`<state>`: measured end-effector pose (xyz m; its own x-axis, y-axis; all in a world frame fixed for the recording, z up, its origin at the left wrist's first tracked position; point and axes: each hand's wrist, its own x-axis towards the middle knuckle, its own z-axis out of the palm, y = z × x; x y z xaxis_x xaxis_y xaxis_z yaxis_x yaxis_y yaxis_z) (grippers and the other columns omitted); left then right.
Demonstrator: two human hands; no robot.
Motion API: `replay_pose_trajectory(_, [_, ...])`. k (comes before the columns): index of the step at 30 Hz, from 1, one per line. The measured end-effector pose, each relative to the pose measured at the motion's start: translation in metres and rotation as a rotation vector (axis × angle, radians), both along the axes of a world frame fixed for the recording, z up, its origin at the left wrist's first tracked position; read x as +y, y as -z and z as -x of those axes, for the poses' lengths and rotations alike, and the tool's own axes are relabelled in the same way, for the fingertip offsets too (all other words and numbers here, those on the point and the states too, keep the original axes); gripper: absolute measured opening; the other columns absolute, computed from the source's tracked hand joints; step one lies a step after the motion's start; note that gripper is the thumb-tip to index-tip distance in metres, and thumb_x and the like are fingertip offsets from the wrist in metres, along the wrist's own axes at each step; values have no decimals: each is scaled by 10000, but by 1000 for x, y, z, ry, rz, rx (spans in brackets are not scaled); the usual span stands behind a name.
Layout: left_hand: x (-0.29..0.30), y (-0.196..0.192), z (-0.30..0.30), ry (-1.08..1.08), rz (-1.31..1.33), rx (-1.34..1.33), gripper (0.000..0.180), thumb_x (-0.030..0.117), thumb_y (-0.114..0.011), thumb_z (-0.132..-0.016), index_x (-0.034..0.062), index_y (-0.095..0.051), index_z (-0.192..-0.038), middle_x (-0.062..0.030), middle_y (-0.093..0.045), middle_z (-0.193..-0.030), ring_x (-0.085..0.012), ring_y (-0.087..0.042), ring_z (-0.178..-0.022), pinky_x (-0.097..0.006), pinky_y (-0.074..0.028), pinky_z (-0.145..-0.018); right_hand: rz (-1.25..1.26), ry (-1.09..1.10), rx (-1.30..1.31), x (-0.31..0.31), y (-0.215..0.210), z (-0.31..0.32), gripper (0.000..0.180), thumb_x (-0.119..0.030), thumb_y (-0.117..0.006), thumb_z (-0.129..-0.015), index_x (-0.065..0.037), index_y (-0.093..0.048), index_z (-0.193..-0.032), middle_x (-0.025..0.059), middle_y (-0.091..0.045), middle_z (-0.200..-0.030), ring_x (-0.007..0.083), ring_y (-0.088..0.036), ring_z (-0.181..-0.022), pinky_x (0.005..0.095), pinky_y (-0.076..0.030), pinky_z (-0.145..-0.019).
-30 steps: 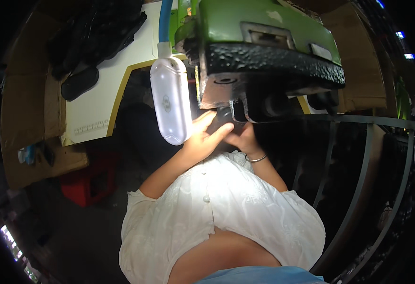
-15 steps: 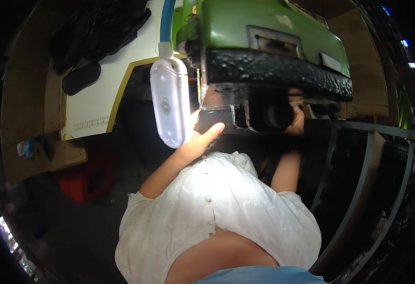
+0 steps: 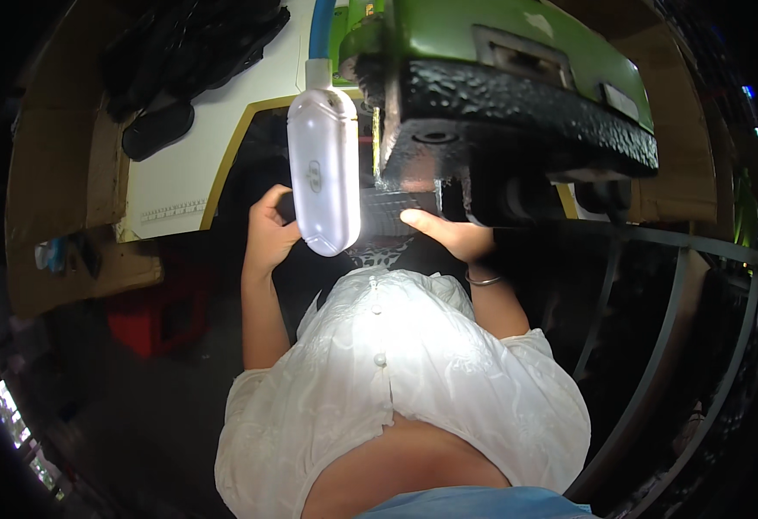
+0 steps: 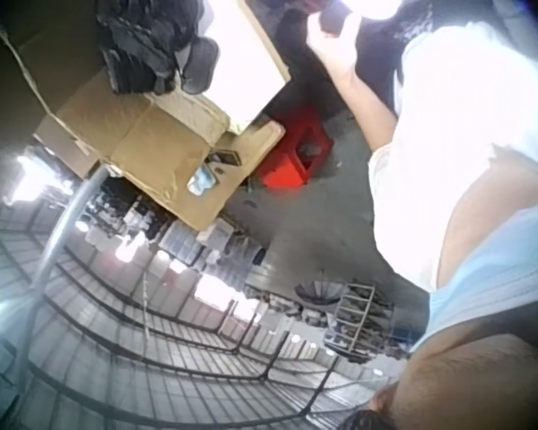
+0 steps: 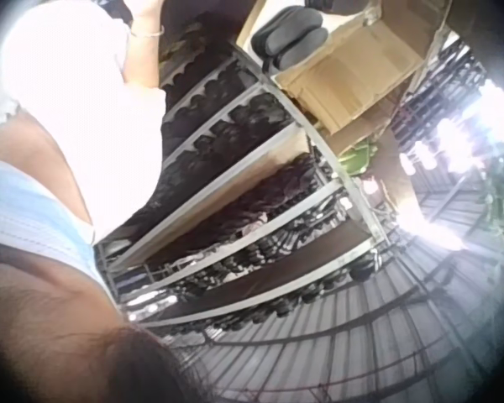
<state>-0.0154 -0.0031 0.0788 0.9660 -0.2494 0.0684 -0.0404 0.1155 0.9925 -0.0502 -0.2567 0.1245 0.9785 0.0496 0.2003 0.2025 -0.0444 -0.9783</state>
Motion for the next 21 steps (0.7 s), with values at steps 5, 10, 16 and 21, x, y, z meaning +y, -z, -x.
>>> replay_pose_trajectory(5, [-28, 42, 11, 273, -549, 85, 460, 84, -759, -690, 7, -573, -1104, -42, -638, -983, -153, -568, -967, -314, -415, -907, 85, -84, -38, 4, -7, -9, 387, 51, -722, -692, 28, -550, -1038, 73, -625, -987, 134, -584, -931, 265, -462, -840])
replay_pose_trajectory(10, [-103, -18, 26, 156, 227, 82, 366, 64, -688, -779, 6, -527, -1103, -86, -598, -1001, -152, -581, -908, -282, -464, -829, -127, -1, 227, -7, 18, -4, 318, -21, -731, -709, 31, -605, -997, 69, -642, -950, 125, -592, -892, 265, -468, -810])
replay_pose_trajectory(16, [-110, -9, 32, 127, 438, 364, 366, 60, -680, -789, 5, -484, -1094, -84, -578, -1022, -141, -565, -940, -273, -456, -838, 293, -375, 320, -66, 40, 11, 322, -101, -750, -702, 43, -631, -965, 58, -657, -879, 98, -586, -797, 237, -471, -740])
replay_pose_trajectory(21, [-98, -4, 33, 81, 184, 263, 370, 86, -698, -781, 43, -453, -1055, -56, -572, -911, -112, -551, -813, -247, -456, -694, -132, -99, 335, -104, 31, 35, 271, -14, -749, -649, 39, -637, -890, 39, -647, -825, 88, -585, -744, 224, -469, -693])
